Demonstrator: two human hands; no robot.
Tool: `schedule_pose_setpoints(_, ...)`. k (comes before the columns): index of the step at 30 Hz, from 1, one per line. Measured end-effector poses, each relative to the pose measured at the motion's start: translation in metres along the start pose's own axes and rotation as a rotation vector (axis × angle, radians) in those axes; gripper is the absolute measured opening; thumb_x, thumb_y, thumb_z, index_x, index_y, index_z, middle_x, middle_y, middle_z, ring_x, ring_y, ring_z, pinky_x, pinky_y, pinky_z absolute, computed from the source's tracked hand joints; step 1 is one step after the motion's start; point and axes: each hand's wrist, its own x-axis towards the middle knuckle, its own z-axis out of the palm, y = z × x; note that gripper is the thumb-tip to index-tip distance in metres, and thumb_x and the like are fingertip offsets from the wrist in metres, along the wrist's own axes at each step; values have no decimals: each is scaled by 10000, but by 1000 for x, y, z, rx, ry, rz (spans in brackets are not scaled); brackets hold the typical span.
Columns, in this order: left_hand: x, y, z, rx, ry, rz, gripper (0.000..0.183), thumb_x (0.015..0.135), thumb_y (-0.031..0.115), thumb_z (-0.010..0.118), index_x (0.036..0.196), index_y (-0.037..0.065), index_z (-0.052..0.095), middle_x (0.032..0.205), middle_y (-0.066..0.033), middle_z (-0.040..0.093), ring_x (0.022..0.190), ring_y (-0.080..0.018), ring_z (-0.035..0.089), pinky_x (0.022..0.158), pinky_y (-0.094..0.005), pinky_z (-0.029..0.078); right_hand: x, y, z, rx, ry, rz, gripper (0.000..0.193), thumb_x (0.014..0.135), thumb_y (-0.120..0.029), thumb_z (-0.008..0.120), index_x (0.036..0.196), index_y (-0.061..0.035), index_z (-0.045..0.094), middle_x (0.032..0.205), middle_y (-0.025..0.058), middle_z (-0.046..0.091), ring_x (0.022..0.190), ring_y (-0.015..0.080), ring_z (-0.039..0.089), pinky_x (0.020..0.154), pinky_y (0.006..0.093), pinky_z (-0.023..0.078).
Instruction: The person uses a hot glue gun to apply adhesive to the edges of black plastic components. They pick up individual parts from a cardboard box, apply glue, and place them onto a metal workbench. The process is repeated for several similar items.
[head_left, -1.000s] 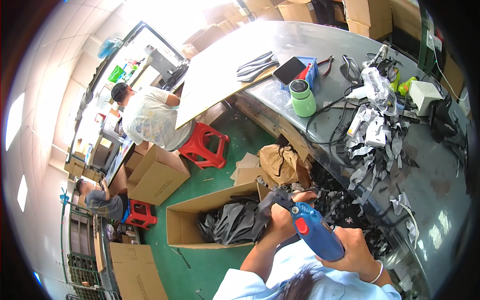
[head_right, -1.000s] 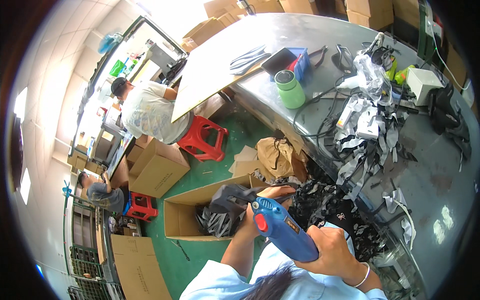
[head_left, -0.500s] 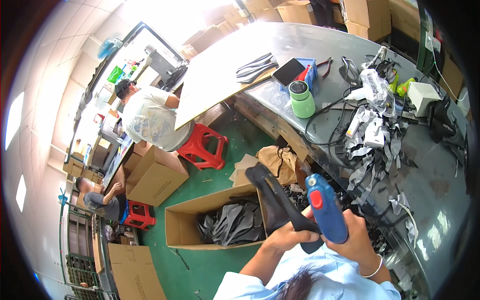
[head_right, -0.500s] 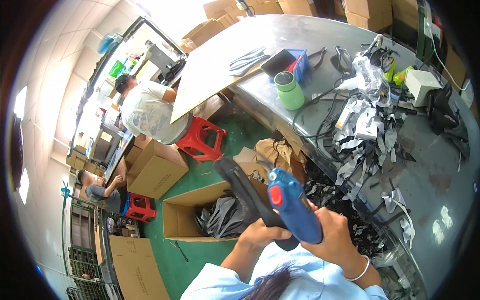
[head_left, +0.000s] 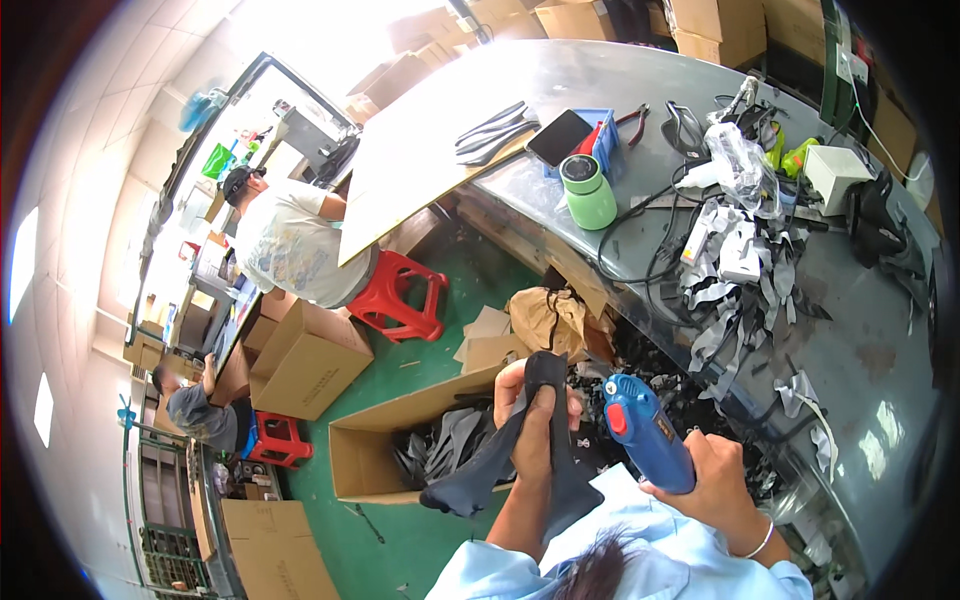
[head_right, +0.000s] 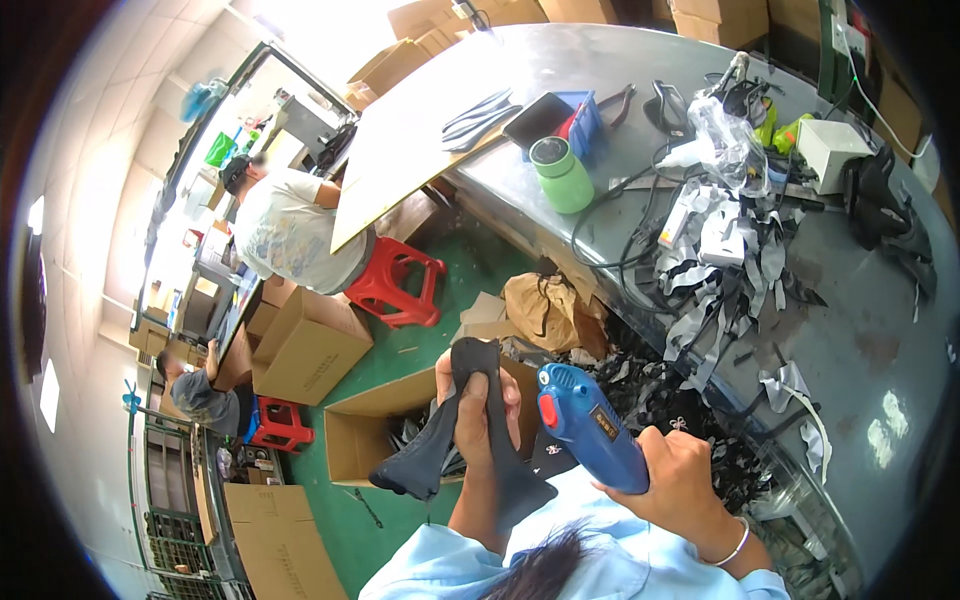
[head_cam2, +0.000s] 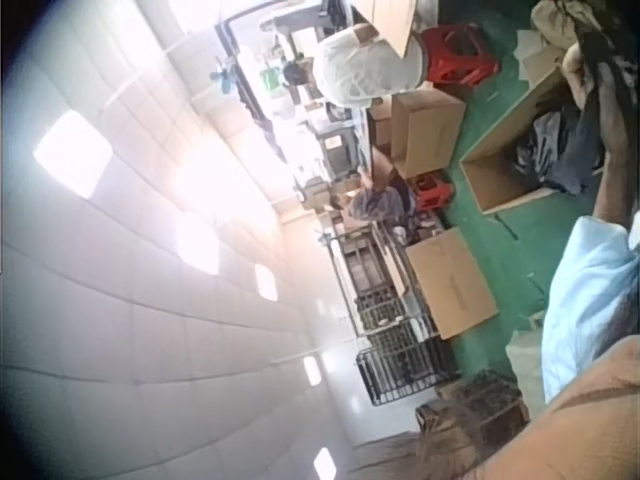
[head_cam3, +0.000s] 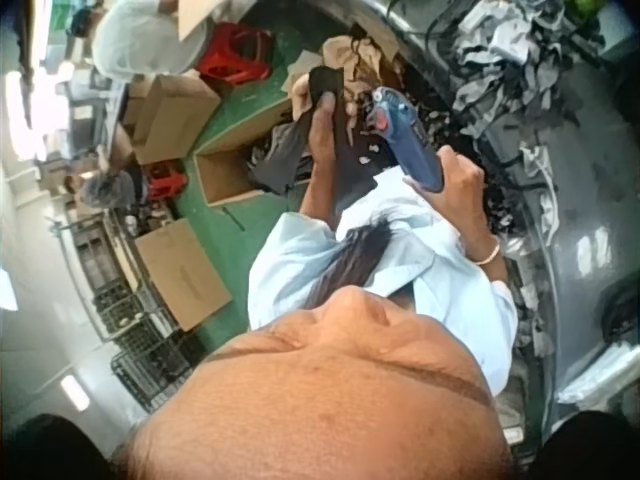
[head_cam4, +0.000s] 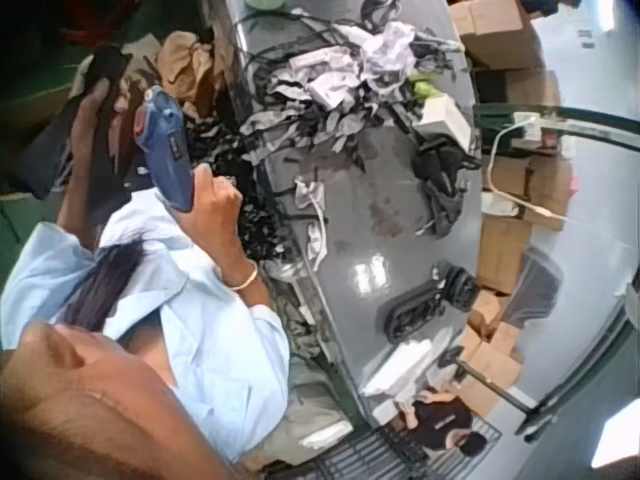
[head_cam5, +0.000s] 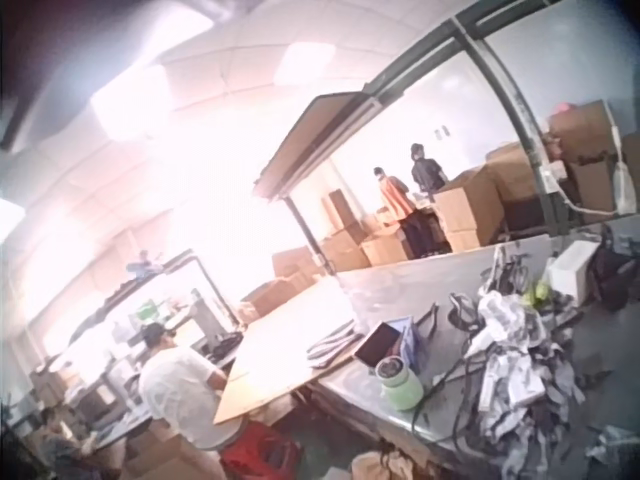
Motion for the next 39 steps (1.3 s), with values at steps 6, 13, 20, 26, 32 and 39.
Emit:
schedule_pose_setpoints(6,-6,13,-4,151,-79,-68,325,870,30,550,1183,-4,467,907,-161,613,640,-155,608,481,-232,481,-1,2,-2,31,-34,-25,481,566,-305,834,734,-29,478,568,87,515,464,265,513,473,358,401)
schedule_pose_setpoints(13,-8,19,-5,274,-178,-101,324,853,-8,555,1173,-33,509,923,-139,602,641,-155,623,526,-228,489,-1,3,-6,38,-46,-35,451,562,-278,830,697,-29,480,547,89,514,464,266,523,467,352,407)
schedule_pose_setpoints(20,-3,32,-4,370,-279,-245,283,833,-67,534,1115,-44,553,909,-105,601,647,-139,610,567,-228,480,1,4,-8,71,-48,-54,434,563,-267,825,690,-36,480,550,97,516,465,271,526,460,353,408)
schedule_pose_setpoints(26,16,61,-2,468,-326,-618,296,802,-9,567,1097,-19,578,810,-50,596,610,-84,549,545,-205,439,-3,12,-9,33,-17,-39,373,590,-249,784,671,-73,464,508,61,492,442,257,508,464,346,390)
schedule_pose_setpoints(32,33,77,-3,568,-331,-891,342,749,32,574,1085,-27,584,790,-50,607,535,-80,507,494,-205,399,-13,18,-7,-47,-122,-47,342,556,-205,760,670,-72,466,526,65,505,446,266,500,466,361,382)
schedule_pose_setpoints(39,41,75,-13,796,-515,-983,323,796,90,605,1106,-1,599,789,-30,622,587,-62,509,531,-210,415,-17,14,0,-71,-146,-88,337,578,-215,755,665,-68,464,525,66,499,449,252,515,475,352,371)
